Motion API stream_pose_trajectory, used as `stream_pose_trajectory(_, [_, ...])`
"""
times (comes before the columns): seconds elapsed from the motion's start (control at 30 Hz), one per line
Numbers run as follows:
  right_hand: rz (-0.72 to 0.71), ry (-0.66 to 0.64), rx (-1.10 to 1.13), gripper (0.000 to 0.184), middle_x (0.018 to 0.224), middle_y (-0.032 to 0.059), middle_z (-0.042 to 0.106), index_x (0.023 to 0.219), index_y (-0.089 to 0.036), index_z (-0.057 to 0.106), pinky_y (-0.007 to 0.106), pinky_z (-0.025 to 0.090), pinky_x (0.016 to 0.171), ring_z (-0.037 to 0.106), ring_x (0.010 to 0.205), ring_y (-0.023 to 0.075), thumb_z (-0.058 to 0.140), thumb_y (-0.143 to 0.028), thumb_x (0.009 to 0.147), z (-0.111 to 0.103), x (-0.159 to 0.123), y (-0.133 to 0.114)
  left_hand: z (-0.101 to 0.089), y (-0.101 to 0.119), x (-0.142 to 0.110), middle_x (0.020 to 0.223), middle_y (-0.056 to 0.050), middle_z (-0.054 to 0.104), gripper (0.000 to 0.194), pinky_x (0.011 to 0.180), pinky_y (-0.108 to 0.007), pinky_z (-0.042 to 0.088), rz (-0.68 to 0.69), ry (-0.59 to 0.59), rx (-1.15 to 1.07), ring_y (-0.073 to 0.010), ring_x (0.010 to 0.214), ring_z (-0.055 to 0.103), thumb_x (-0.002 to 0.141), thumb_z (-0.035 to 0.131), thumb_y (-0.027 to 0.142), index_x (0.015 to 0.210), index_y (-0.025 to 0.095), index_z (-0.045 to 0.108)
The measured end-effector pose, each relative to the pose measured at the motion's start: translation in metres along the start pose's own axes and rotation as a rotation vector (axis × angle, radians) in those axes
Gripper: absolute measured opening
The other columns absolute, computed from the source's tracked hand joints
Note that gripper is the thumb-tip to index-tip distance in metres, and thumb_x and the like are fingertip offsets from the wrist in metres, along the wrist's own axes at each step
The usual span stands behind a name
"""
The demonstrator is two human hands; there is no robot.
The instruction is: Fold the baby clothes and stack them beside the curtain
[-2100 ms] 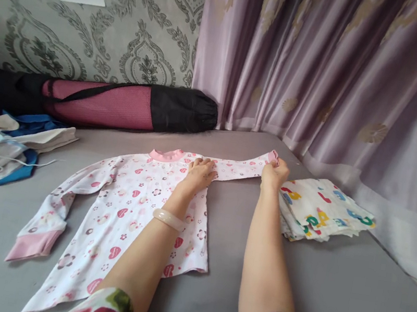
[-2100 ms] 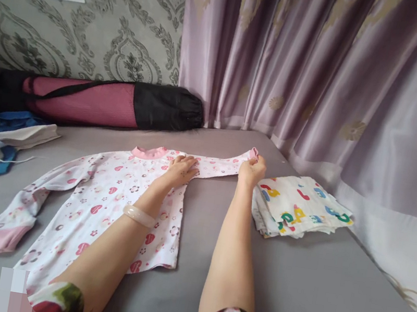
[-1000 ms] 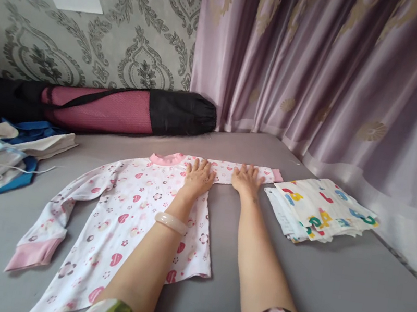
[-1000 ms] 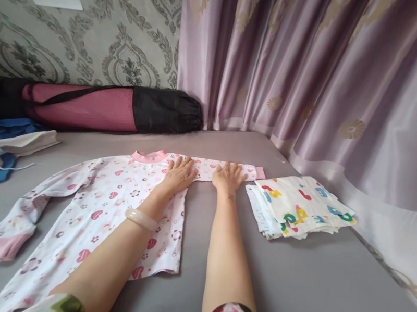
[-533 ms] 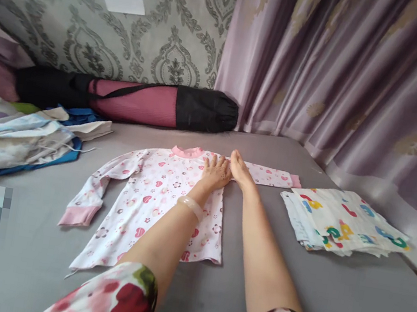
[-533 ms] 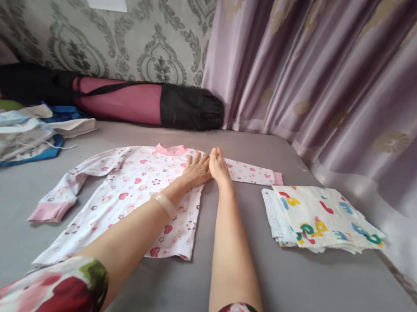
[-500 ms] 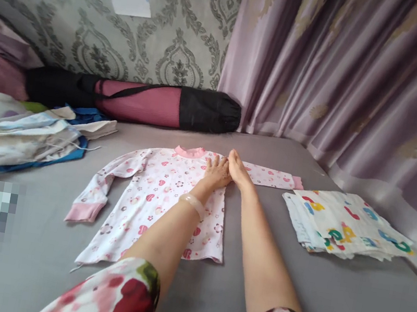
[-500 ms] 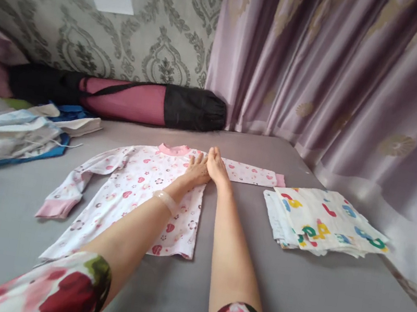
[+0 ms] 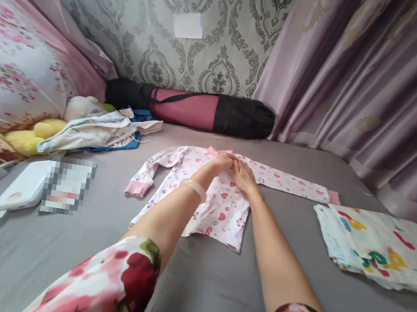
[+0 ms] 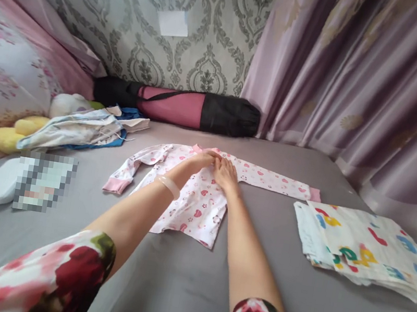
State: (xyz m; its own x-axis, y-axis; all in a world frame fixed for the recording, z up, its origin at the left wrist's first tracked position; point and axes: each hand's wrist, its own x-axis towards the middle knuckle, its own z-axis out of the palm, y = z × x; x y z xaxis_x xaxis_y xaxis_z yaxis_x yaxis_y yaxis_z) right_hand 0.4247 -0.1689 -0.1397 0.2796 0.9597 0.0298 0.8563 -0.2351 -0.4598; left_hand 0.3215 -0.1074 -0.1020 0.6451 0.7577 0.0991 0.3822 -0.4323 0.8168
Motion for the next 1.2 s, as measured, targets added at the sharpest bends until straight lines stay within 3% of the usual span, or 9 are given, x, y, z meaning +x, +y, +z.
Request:
stream_pose_trajectory(0.13, [-0.035,-0.05,-0.173,0.061,0.162,0.0128,0.021,0.153,-0.007,0.028,0.039,0.008,0.12,0.013,0.15,0.0251,0.026,-0.04,0.101,0.005,-0.009,0.0,-0.021,0.002,-0.042,0.094,-0.008,0.072,0.026,0.083,-0.034,0.055,-0.004,-0.125,0.065,-0.0189,0.085,0.065,0.08,0.053,0.011,0.099,0.012,0.07])
stream_pose_trajectory(0.23, [-0.038,-0.069,-0.198,0.062,0.163,0.0122,0.018,0.154,-0.008,0.024,0.039,0.007,0.12,0.011,0.15,0.025,0.027,-0.039,0.101,0.005,-0.01,-0.002,-0.027,0.013,-0.088,0.101,-0.011,0.068,0.024,0.088,-0.035,0.052,0.139,-0.081,0.239,-0.021,0.093,0.064,0.083,0.06,0.022,0.104,0.014,0.068])
stream_pose_trajectory(0.3, [-0.033,-0.088,-0.173,0.063,0.163,0.0118,0.017,0.154,-0.009,0.024,0.04,0.007,0.12,0.011,0.15,0.0249,0.026,-0.041,0.1,0.001,-0.007,-0.002,-0.022,0.025,-0.12,0.105,-0.011,0.065,0.021,0.091,-0.034,0.05,0.274,-0.071,0.297,-0.0215,0.099,0.062,0.085,0.063,0.028,0.101,0.016,0.068])
stream_pose_trajectory(0.4, [-0.035,-0.174,-0.086,0.062,0.163,0.0099,0.017,0.154,-0.011,0.027,0.037,0.007,0.121,0.011,0.15,0.0223,0.029,-0.041,0.099,-0.009,-0.003,0.001,-0.001,0.045,-0.163,0.098,-0.008,0.066,0.019,0.085,-0.03,0.051,0.399,-0.325,0.436,-0.0203,0.093,0.063,0.088,0.063,0.033,0.1,0.019,0.067])
stream_pose_trajectory(0.5, [-0.043,-0.234,0.063,0.062,0.162,0.0093,0.023,0.152,-0.015,0.031,0.034,0.016,0.12,0.022,0.148,0.0208,0.03,-0.045,0.099,-0.022,-0.006,0.011,0.022,0.059,-0.189,0.102,-0.009,0.066,0.026,0.084,-0.033,0.051,0.399,-0.426,0.681,-0.0229,0.096,0.063,0.087,0.065,0.041,0.099,0.018,0.066])
stream_pose_trajectory(0.63, [-0.077,-0.219,0.064,0.055,0.156,0.0086,0.036,0.147,-0.019,0.041,0.035,0.023,0.118,0.034,0.143,0.0226,0.037,-0.041,0.097,-0.029,-0.021,0.024,0.04,0.067,-0.199,0.103,-0.013,0.066,0.024,0.08,-0.034,0.052,0.368,-0.396,0.837,-0.0246,0.095,0.064,0.094,0.052,0.03,0.1,0.012,0.066])
stream_pose_trajectory(0.87, [-0.059,-0.237,0.04,0.062,0.159,0.0075,0.031,0.147,-0.017,0.044,0.036,0.016,0.121,0.024,0.147,0.0219,0.028,-0.053,0.099,-0.032,-0.026,0.024,0.05,0.075,-0.198,0.095,-0.016,0.068,0.021,0.068,-0.031,0.051,0.378,-0.43,0.9,-0.0252,0.089,0.066,0.079,0.056,0.004,0.094,0.011,0.069])
stream_pose_trajectory(1.07, [-0.009,-0.297,0.043,0.064,0.156,0.0059,0.036,0.146,-0.02,0.045,0.041,0.022,0.12,0.03,0.145,0.0243,0.024,-0.058,0.099,-0.048,-0.022,0.017,0.054,0.074,-0.177,0.086,-0.009,0.069,0.022,0.068,-0.03,0.049,0.316,-0.255,0.602,-0.0211,0.08,0.066,0.088,0.044,0.018,0.091,0.016,0.066])
stream_pose_trajectory(1.2, [-0.086,-0.3,-0.057,0.056,0.152,0.0057,0.043,0.141,-0.021,0.05,0.039,0.024,0.119,0.031,0.145,0.022,0.024,-0.05,0.101,-0.041,-0.022,0.015,0.063,0.073,-0.18,0.091,-0.011,0.069,0.024,0.07,-0.03,0.05,0.305,-0.302,0.59,-0.021,0.082,0.065,0.088,0.041,0.015,0.093,0.015,0.065])
